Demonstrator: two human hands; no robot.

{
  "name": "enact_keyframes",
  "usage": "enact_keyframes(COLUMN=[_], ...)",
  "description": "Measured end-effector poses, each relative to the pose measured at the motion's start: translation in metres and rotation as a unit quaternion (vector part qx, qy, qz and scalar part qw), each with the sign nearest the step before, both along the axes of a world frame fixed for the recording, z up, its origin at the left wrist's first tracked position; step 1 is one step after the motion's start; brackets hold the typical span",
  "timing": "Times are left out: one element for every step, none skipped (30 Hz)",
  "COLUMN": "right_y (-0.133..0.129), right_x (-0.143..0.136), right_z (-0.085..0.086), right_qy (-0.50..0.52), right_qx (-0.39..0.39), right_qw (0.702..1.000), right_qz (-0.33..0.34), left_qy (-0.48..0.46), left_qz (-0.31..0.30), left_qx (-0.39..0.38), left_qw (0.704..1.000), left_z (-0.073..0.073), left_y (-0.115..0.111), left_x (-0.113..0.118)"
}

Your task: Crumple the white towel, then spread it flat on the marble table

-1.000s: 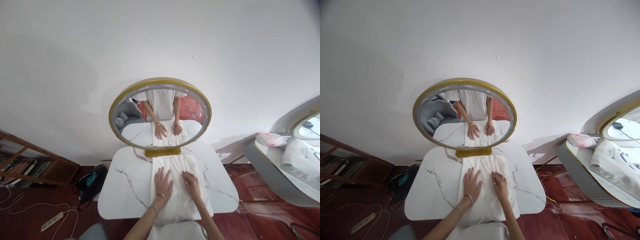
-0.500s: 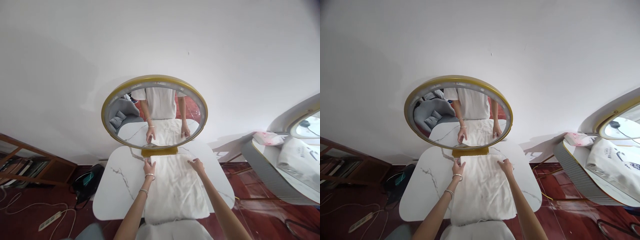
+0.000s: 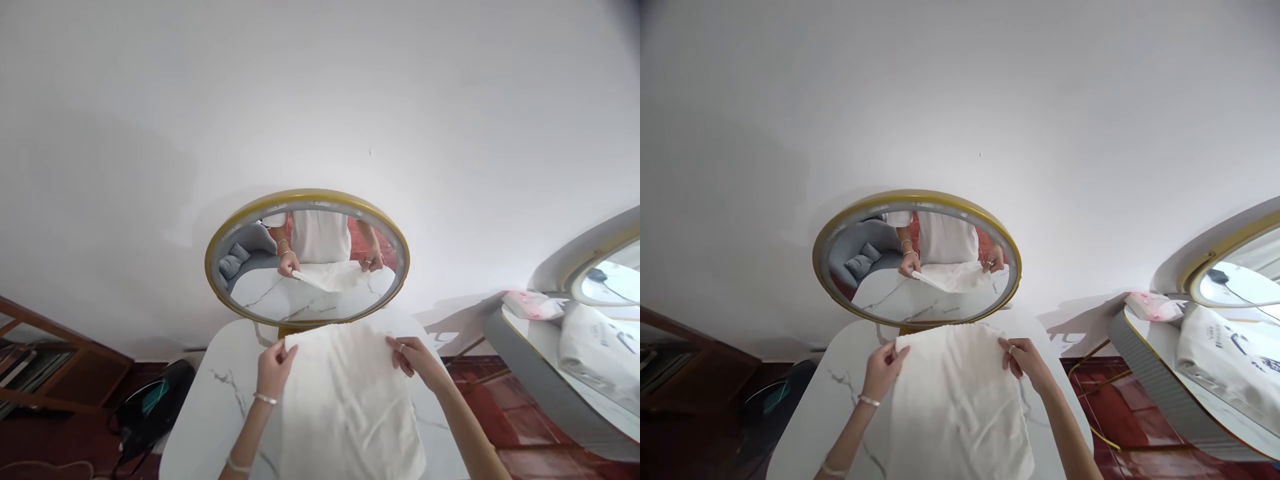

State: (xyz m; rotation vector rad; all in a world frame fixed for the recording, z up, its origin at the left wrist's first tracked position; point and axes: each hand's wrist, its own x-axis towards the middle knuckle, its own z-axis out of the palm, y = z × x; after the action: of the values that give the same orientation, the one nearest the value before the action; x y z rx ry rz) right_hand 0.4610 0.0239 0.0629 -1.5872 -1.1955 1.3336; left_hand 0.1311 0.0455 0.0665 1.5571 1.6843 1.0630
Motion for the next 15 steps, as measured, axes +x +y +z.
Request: enact_keyframes(right_y=[0.001, 0.004, 0.008, 0.013, 0.019, 0.026, 0.034, 0.043, 0.052, 0.061, 0.069, 0.078, 0.086, 0.093, 0.100], right_x=[-0.001, -0.002, -0.004, -0.008, -0.012, -0.018, -0.024, -0.032, -0.040, -0.048, -0.057, -0.064, -0.071, -0.076, -0.080], right_z=[0.018, 0.037, 0.055, 0.073, 0.090, 0.106, 0.122, 0.135, 0.148, 0.159, 0.168, 0.176, 0.182, 0.186, 0.189], right_qy=[0.045, 0.083, 0.109, 0.127, 0.137, 0.138, 0.129, 0.110, 0.084, 0.053, 0.016, -0.028, -0.076, -0.128, -0.182], right_qx=[0.037, 0.076, 0.120, 0.172, 0.231, 0.297, 0.365, 0.428, 0.482, 0.524, 0.556, 0.578, 0.595, 0.608, 0.619], right_qw=[0.998, 0.992, 0.983, 0.969, 0.950, 0.926, 0.897, 0.865, 0.834, 0.806, 0.786, 0.773, 0.762, 0.749, 0.733], right_qz=[-0.019, -0.051, -0.090, -0.125, -0.157, -0.187, -0.214, -0.237, -0.257, -0.269, -0.270, -0.261, -0.246, -0.231, -0.216], left_qy=[-0.041, -0.082, -0.118, -0.143, -0.154, -0.148, -0.126, -0.091, -0.047, 0.003, 0.056, 0.110, 0.159, 0.202, 0.235], left_qz=[0.006, 0.016, 0.026, 0.035, 0.044, 0.050, 0.056, 0.061, 0.062, 0.059, 0.051, 0.039, 0.028, 0.019, 0.016], left_qx=[0.013, 0.032, 0.060, 0.097, 0.143, 0.193, 0.246, 0.297, 0.344, 0.386, 0.419, 0.444, 0.461, 0.472, 0.482], left_qw=[0.999, 0.996, 0.991, 0.984, 0.977, 0.969, 0.959, 0.948, 0.936, 0.921, 0.905, 0.888, 0.873, 0.858, 0.844], left_z=[0.018, 0.037, 0.058, 0.079, 0.101, 0.122, 0.142, 0.160, 0.175, 0.187, 0.197, 0.203, 0.208, 0.211, 0.213], left_y=[0.001, 0.004, 0.008, 0.012, 0.017, 0.022, 0.027, 0.034, 0.041, 0.048, 0.057, 0.066, 0.075, 0.083, 0.091], left_x=[-0.003, -0.005, -0.008, -0.009, -0.009, -0.009, -0.007, -0.003, 0.001, 0.006, 0.012, 0.017, 0.022, 0.027, 0.030])
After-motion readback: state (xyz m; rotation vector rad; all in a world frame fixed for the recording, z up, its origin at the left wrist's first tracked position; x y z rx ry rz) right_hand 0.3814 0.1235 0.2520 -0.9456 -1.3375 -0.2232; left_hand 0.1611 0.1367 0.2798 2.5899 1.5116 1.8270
